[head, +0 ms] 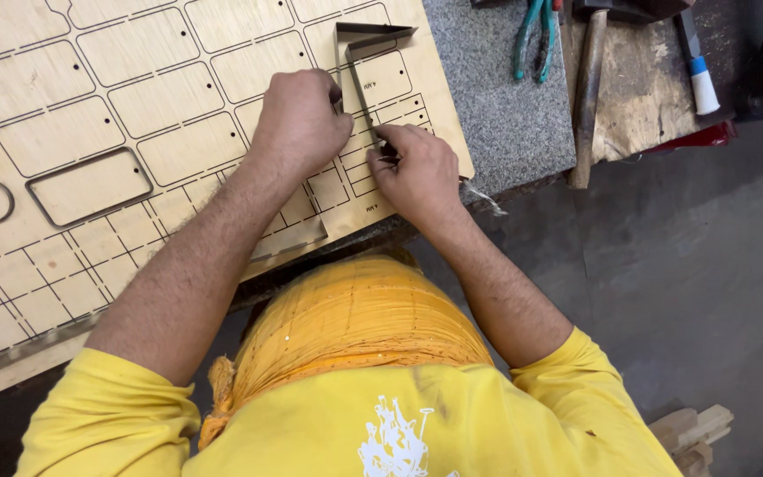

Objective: The person assembles small metal strips into a wooden template, using a hammer to tap them into place and a file to smooth edges. They repeatedly check fit and alignment within the template slots.

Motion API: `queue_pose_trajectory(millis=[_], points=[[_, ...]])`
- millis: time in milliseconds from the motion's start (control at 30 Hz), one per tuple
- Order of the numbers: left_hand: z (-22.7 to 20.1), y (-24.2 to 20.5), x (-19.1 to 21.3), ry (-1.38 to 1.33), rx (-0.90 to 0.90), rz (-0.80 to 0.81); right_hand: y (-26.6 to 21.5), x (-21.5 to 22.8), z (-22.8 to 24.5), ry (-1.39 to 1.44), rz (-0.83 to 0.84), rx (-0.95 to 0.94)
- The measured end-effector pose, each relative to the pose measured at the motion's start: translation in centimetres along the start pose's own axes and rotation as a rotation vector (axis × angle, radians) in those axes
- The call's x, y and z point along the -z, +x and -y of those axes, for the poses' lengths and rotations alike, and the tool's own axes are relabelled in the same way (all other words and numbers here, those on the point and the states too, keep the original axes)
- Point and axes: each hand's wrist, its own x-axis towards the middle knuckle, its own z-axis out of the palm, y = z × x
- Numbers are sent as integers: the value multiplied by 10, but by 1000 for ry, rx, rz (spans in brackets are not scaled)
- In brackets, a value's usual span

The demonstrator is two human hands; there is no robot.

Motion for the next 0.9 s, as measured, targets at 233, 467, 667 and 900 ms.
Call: queue_pose_trajectory(millis=[233, 467, 667, 900], points=[[-5, 0, 1, -37, 117, 61, 7, 14, 5, -21, 231, 46], [-12, 19, 0, -98, -31, -200, -13, 39, -2, -10, 204, -44], [-14, 55, -10, 14, 20, -261, -34, 54, -17, 28, 170, -103], [-33, 53, -15, 90, -69, -137, -27, 73, -36, 43, -33, -81]])
